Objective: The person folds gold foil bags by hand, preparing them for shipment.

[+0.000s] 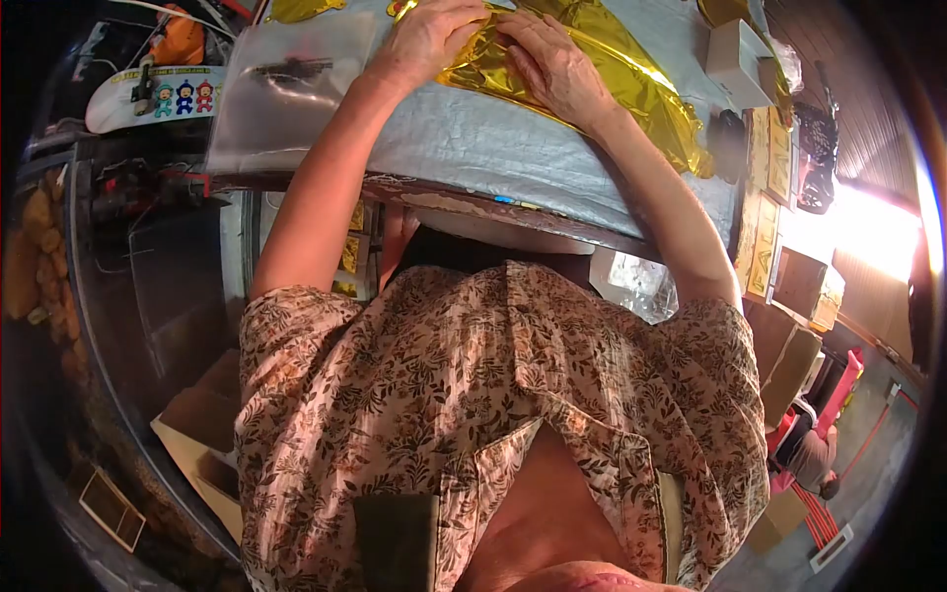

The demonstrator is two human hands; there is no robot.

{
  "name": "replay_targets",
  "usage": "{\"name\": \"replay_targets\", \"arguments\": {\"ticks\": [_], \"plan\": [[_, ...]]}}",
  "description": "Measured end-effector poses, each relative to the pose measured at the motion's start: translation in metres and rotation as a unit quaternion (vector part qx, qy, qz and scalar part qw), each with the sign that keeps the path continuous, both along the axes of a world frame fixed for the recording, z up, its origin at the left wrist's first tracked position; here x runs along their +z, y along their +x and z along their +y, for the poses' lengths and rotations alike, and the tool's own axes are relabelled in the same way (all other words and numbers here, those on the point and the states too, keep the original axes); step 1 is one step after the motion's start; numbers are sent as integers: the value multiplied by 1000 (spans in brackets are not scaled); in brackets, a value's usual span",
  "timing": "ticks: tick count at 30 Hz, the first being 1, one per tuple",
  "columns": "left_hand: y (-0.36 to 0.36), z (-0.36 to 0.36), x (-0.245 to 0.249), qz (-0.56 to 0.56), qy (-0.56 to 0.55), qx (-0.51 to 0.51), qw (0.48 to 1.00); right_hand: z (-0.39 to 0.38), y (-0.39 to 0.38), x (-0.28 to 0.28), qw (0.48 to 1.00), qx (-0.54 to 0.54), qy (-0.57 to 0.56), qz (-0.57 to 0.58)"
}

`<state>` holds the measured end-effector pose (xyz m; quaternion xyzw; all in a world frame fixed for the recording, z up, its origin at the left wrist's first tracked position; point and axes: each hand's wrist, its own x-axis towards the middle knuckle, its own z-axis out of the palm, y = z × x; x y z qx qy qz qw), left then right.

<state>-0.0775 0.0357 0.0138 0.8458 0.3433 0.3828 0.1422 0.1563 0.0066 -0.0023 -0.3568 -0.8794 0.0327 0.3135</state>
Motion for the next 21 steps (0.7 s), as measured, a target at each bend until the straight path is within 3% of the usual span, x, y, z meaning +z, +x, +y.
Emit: {"name": "replay_targets", "arguments": {"ticks": [4, 9, 12, 18, 21], "plan": [[2, 6, 0, 6, 19, 8, 1000, 2, 0, 0, 1000, 1, 10, -3], [21, 16, -9, -36, -52, 13, 998, 0, 0, -5, 999, -4, 34, -16], [25, 14, -10, -51, 0, -11, 999, -2, 0, -2, 999, -18, 40, -28], [27, 0, -1, -64, -16, -13, 998, -33, -1, 17, 999, -15, 29, -3], [25, 0, -3, -40, -31, -9, 999, -54, 5, 21, 996, -16, -18, -81]]}}
